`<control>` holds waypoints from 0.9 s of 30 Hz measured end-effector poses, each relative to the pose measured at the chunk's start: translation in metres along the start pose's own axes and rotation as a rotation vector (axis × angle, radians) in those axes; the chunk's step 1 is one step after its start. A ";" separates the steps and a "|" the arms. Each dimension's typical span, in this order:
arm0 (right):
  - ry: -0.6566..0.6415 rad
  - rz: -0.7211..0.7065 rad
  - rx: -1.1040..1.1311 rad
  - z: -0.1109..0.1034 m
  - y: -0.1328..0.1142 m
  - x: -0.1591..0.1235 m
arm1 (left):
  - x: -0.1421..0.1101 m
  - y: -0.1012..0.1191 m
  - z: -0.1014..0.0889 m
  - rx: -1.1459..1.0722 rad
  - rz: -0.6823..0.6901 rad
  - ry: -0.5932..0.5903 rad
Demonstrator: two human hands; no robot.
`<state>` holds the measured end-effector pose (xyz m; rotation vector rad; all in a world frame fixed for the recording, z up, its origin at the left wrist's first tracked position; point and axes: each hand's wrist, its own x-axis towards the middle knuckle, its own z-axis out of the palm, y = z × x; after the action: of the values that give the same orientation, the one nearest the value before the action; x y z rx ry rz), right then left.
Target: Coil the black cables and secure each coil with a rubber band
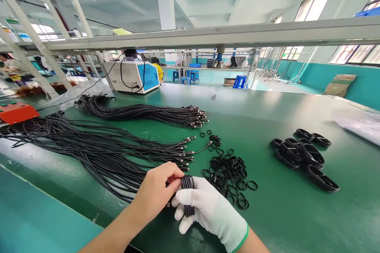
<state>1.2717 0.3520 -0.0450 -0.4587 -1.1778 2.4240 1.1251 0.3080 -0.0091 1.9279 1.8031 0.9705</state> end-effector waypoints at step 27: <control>0.484 -0.443 -0.003 -0.040 -0.069 -0.031 | 0.040 0.003 0.046 0.156 0.101 -0.297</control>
<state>1.3311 0.4026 -0.0104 -0.6596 -0.9469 1.8012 1.1569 0.3556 -0.0294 2.1437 1.6647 0.5481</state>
